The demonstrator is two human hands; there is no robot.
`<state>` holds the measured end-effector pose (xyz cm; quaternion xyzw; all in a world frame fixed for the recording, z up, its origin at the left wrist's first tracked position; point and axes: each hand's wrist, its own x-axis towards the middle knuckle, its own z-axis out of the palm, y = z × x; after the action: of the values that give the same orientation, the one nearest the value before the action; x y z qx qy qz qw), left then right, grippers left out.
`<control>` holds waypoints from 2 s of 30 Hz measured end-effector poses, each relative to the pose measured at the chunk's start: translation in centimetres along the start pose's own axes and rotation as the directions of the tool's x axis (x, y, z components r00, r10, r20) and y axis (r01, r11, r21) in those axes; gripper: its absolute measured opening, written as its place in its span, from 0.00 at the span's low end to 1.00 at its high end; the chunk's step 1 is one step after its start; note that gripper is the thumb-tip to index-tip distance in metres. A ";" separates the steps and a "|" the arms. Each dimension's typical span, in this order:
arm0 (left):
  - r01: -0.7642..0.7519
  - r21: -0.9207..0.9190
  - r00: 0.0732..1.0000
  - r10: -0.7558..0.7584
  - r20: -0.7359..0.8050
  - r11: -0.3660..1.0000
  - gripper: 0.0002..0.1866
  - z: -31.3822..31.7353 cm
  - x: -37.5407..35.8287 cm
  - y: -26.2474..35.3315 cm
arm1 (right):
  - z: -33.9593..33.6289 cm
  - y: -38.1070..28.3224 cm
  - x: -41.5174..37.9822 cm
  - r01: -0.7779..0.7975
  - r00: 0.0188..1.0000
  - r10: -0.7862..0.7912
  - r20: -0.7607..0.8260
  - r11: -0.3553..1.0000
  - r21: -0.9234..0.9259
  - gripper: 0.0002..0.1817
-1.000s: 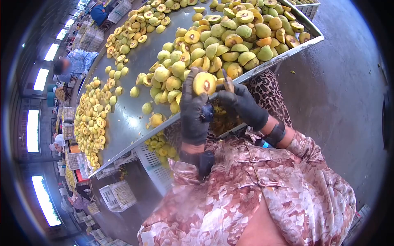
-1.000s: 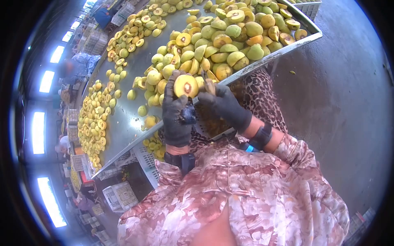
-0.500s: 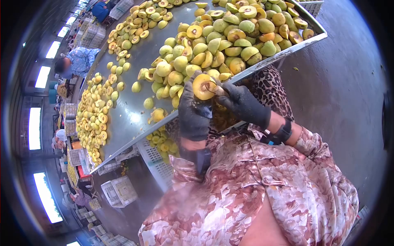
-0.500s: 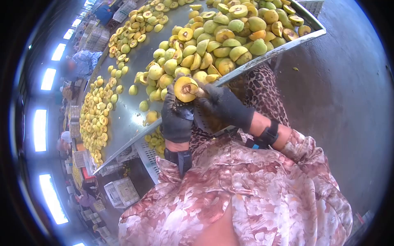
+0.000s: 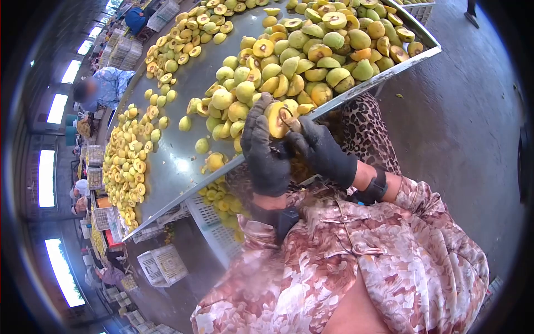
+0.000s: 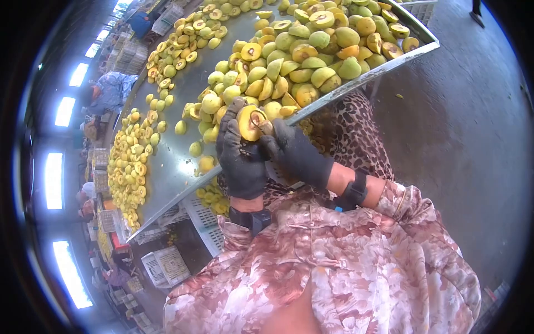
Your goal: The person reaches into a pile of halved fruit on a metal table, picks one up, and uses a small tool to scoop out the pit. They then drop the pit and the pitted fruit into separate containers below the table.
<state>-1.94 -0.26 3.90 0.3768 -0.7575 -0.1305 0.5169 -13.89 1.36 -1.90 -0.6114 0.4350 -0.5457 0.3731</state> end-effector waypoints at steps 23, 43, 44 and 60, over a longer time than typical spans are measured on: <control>0.289 -0.894 0.814 -0.580 0.041 0.343 0.15 1.5 0.6 -2.7 | 1.5 2.9 1.1 0.125 0.992 -0.126 0.031 0.991 0.042 0.10; 0.403 -0.878 0.803 -0.560 0.203 0.259 0.19 -1.4 2.3 -0.1 | -0.3 -1.1 -0.2 -0.145 0.971 0.061 0.230 0.918 0.368 0.07; 0.418 -0.890 0.774 -0.583 0.246 0.180 0.20 -1.3 2.3 -0.2 | -0.9 -2.6 -0.1 -0.429 0.896 0.243 0.372 0.689 0.583 0.07; 0.226 -0.591 0.972 -0.223 0.080 0.775 0.19 -1.2 2.9 3.6 | -4.5 -0.6 -0.4 -0.669 0.685 0.156 0.712 0.521 0.530 0.14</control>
<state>-2.96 0.35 8.49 0.2825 -0.6292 -0.4235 0.5873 -18.25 2.00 -0.90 -0.4000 0.1666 -0.3467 0.8319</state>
